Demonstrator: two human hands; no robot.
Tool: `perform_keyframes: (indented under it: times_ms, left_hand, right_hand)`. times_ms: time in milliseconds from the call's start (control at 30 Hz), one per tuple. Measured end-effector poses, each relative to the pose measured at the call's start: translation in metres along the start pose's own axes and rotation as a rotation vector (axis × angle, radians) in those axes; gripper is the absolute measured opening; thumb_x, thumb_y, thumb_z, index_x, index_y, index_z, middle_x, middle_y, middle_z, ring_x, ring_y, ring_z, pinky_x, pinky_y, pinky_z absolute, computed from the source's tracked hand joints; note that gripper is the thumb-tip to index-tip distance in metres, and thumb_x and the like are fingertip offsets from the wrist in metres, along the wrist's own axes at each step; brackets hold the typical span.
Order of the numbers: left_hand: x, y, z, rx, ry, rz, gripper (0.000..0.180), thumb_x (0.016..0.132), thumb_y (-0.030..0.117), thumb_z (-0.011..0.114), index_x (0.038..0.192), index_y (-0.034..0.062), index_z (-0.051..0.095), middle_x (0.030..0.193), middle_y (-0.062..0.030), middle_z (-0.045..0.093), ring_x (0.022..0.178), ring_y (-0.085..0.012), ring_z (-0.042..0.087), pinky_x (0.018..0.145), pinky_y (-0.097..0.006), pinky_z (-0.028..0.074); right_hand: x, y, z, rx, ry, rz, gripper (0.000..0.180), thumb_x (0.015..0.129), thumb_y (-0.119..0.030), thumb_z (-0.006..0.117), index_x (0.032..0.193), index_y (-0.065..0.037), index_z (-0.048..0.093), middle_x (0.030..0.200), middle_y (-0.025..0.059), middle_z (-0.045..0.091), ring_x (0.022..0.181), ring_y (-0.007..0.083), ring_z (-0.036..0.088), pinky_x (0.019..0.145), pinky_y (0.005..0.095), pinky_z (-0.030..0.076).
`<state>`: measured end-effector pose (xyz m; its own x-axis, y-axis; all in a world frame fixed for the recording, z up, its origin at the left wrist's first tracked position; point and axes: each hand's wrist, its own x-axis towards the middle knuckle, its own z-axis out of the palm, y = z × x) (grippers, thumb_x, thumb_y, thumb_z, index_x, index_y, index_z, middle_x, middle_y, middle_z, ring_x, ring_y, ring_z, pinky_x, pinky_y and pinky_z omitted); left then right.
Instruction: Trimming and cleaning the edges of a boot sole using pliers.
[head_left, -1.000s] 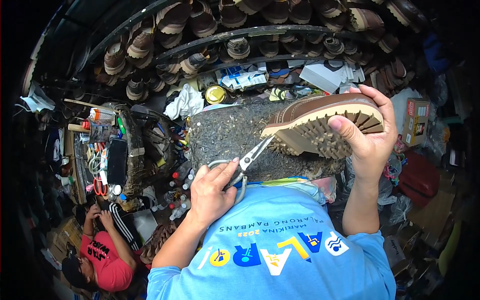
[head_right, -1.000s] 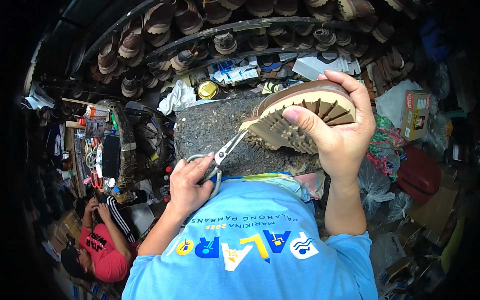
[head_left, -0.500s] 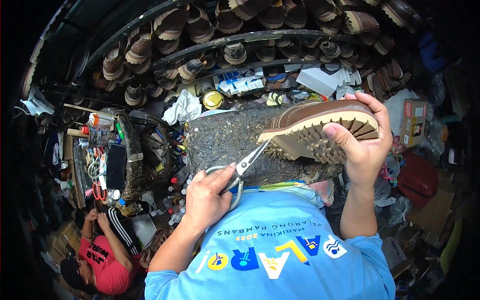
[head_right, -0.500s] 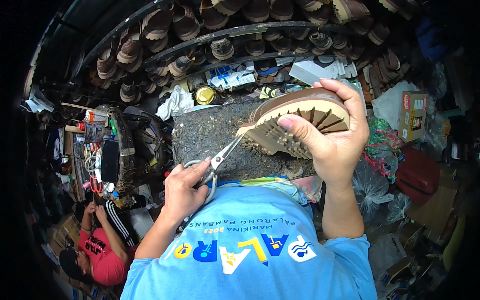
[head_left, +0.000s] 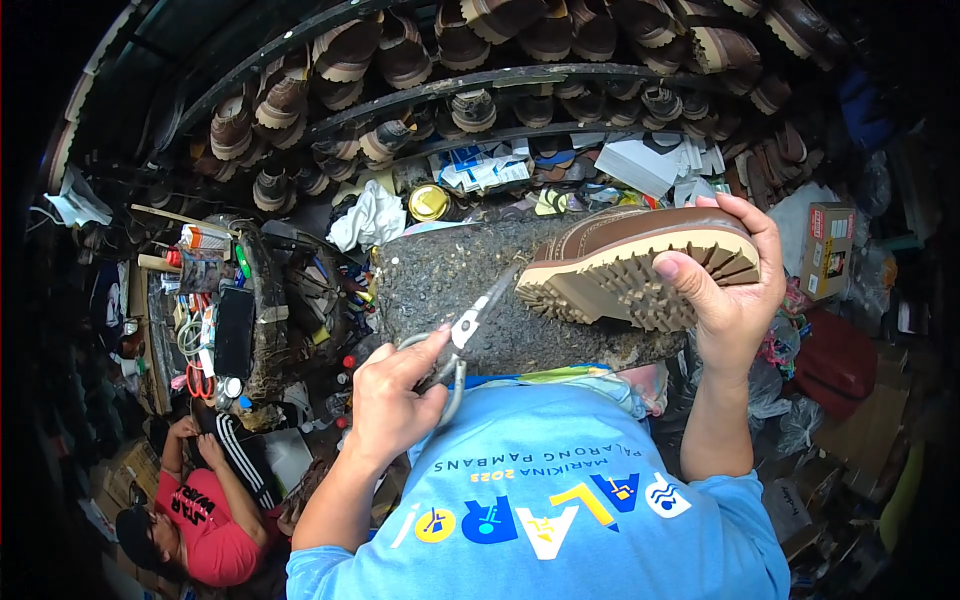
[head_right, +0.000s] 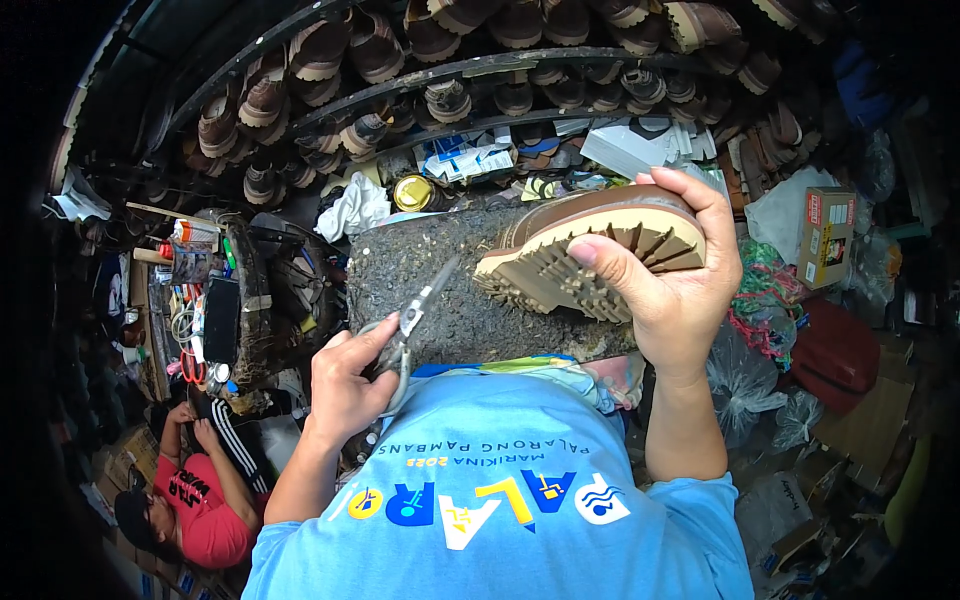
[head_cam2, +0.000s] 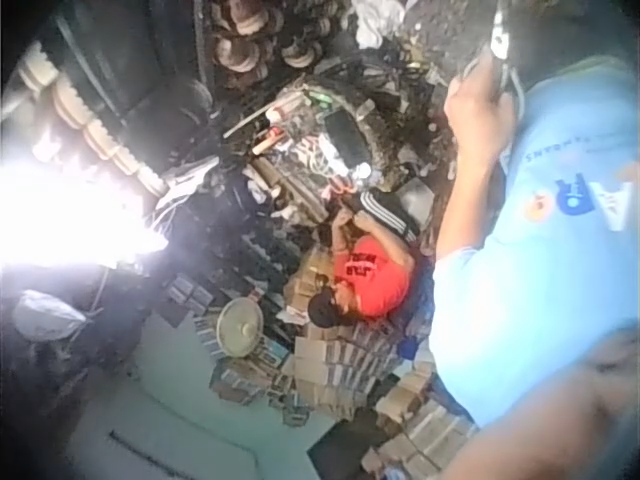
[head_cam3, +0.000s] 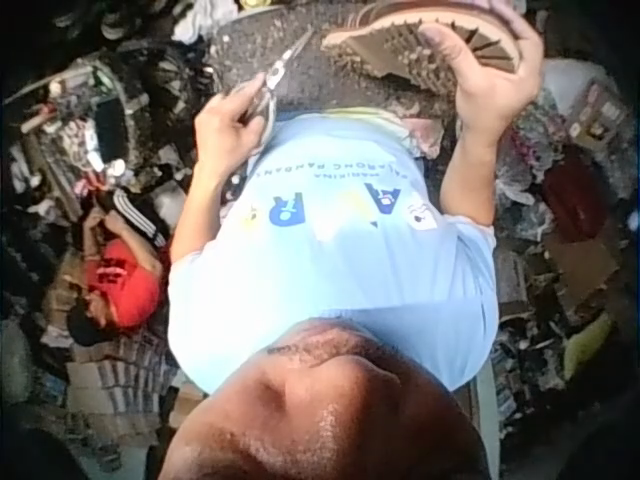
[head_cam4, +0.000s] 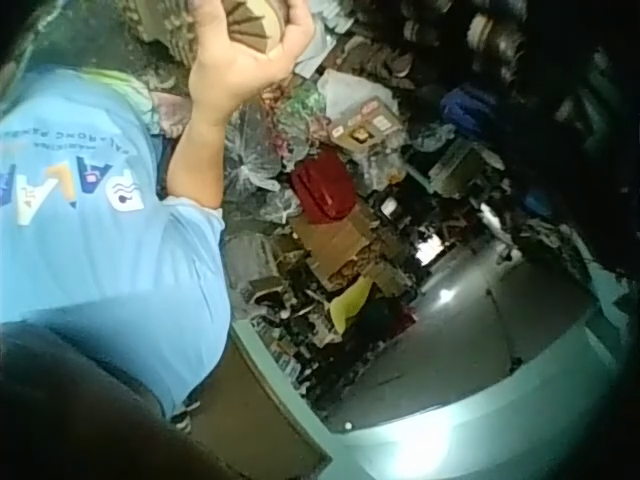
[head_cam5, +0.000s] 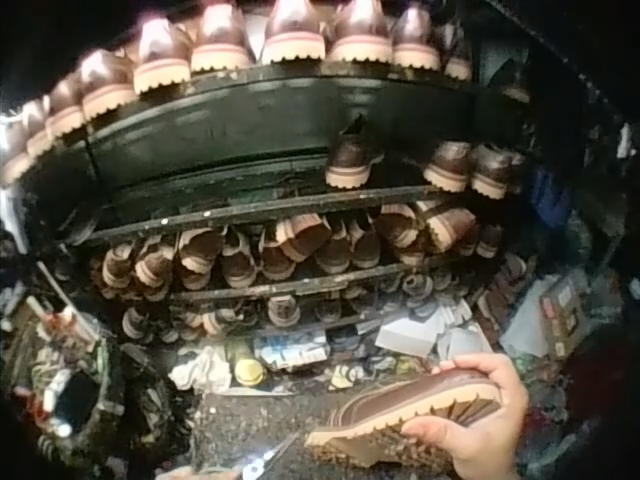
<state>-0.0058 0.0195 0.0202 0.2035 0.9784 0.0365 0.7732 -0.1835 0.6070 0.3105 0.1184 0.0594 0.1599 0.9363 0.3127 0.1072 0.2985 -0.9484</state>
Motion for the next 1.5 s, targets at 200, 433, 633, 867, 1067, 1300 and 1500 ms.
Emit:
perform_keyframes:
  times_ms: [200,433,633,867,1067,1300,1500]
  left_hand:
    - [-0.012,-0.015,0.015,0.353,-0.24,-0.133,0.04,0.078,0.012,0.082,0.117,0.001,0.076,0.107,-0.0178,0.076,0.089,-0.0362,0.073,0.083,-0.043,0.059]
    - [0.069,0.024,0.058,-0.144,0.151,0.14,0.02,0.086,0.007,0.076,0.105,-0.0002,0.078,0.101,-0.0169,0.075,0.086,-0.0358,0.074,0.077,-0.042,0.061]
    - [0.091,0.031,0.065,-0.067,0.11,0.189,0.01,0.086,0.008,0.075,0.091,-0.0009,0.075,0.091,-0.0156,0.072,0.079,-0.0372,0.073,0.07,-0.046,0.06]
    - [0.122,0.039,0.048,0.256,-0.184,0.287,0.017,0.079,0.016,0.069,0.075,0.0,0.067,0.08,-0.0193,0.069,0.075,-0.0408,0.071,0.07,-0.05,0.059]
    - [0.121,-0.01,0.027,0.282,-0.007,-0.024,0.021,0.084,0.017,0.068,0.08,-0.0031,0.069,0.082,-0.0239,0.07,0.08,-0.0415,0.071,0.078,-0.051,0.058]
    - [-0.035,-0.025,0.031,0.496,-0.106,-0.049,0.039,0.082,0.012,0.073,0.12,0.0019,0.072,0.125,-0.0237,0.066,0.105,-0.0388,0.069,0.088,-0.046,0.054]
    - [-0.056,-0.032,0.037,0.412,-0.176,-0.212,0.055,0.08,0.007,0.068,0.135,-0.0012,0.065,0.116,-0.0227,0.067,0.101,-0.0393,0.067,0.089,-0.049,0.052]
  right_hand:
    - [-0.001,0.0,0.001,0.001,0.013,-0.005,0.067,0.073,-0.002,0.095,0.129,0.001,0.058,0.115,0.0118,0.071,0.098,0.0166,0.073,0.087,0.0291,0.06]
    - [-0.007,-0.007,0.007,-0.018,0.0,0.001,0.069,0.071,-0.002,0.096,0.129,0.001,0.058,0.117,0.0122,0.07,0.1,0.0167,0.072,0.088,0.0302,0.061]
    - [-0.011,-0.009,0.011,-0.045,-0.04,-0.048,0.069,0.072,0.0,0.094,0.131,0.001,0.057,0.116,0.0125,0.071,0.101,0.0179,0.073,0.088,0.0309,0.061]
    - [-0.012,-0.013,0.02,-0.067,-0.08,-0.123,0.071,0.071,-0.002,0.096,0.131,0.0,0.057,0.114,0.0118,0.072,0.1,0.018,0.073,0.087,0.0311,0.061]
    - [0.001,-0.002,0.01,-0.088,-0.003,-0.013,0.069,0.071,-0.006,0.097,0.128,0.0,0.06,0.113,0.0101,0.07,0.099,0.0166,0.072,0.087,0.0305,0.06]
    - [0.01,-0.001,0.009,-0.039,-0.011,-0.009,0.066,0.073,-0.007,0.096,0.127,0.001,0.06,0.112,0.0101,0.071,0.099,0.0162,0.072,0.087,0.0298,0.059]
    - [0.009,-0.002,0.007,-0.034,0.009,0.03,0.067,0.073,-0.004,0.095,0.13,0.002,0.059,0.112,0.0108,0.072,0.097,0.016,0.072,0.087,0.0291,0.06]
